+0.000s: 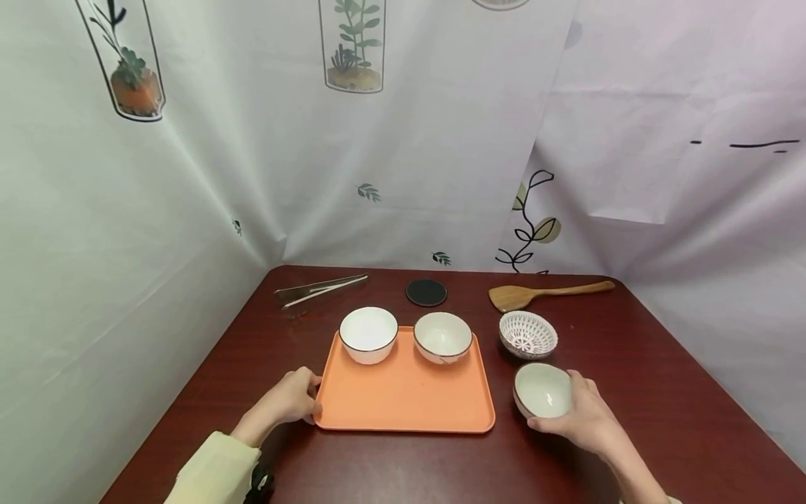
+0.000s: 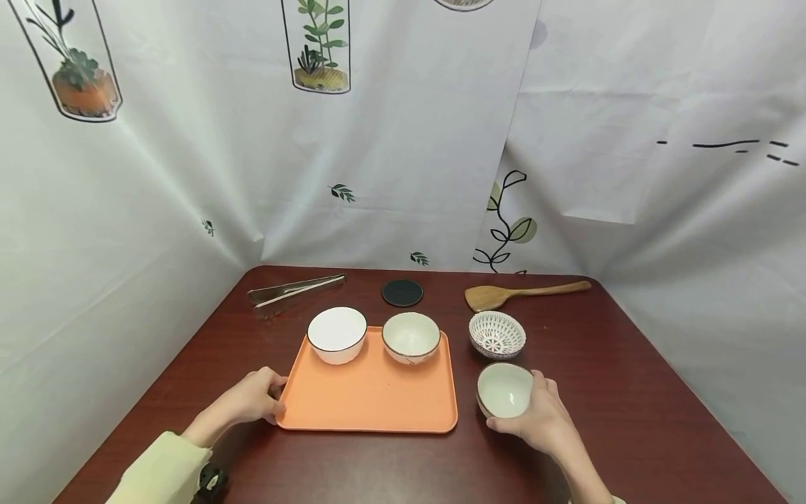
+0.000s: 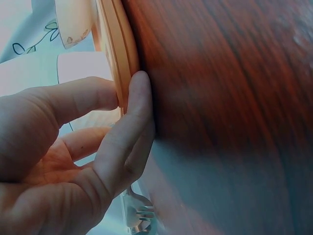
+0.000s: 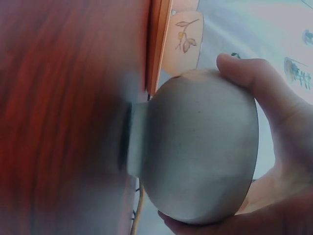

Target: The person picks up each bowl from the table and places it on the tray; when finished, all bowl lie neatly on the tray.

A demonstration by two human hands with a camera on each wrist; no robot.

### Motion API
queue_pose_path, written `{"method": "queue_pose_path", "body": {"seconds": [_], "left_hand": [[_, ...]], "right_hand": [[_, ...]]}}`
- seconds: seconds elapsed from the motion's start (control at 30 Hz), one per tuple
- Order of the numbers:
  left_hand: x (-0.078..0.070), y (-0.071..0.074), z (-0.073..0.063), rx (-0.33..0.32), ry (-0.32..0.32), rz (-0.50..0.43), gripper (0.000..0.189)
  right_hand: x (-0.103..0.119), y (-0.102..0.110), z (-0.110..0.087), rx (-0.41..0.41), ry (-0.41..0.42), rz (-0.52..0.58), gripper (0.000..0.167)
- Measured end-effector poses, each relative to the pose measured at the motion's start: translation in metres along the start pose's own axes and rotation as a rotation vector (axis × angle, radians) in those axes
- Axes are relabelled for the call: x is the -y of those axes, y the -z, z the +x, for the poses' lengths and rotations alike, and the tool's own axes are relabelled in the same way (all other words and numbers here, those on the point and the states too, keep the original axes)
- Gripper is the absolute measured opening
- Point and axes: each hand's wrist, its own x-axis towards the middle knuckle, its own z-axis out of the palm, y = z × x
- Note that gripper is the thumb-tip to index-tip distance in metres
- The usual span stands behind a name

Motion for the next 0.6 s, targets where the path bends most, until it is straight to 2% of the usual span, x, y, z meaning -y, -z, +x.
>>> {"method": "queue_pose_path", "body": {"seconds": [0.37,0.6], "left_hand": [[-0.003,-0.001,-0.003,0.007,0.001,-0.006,0.052],[-0.003,0.000,-0.003,-0.007,0.001,-0.016,0.051]], "right_hand": [[0.010,-0.011,-0.002,-0.071,0.082,0.042,0.109],[0.024,-0.014,0.002,-0.065,0.121,0.054,0.110]]}}
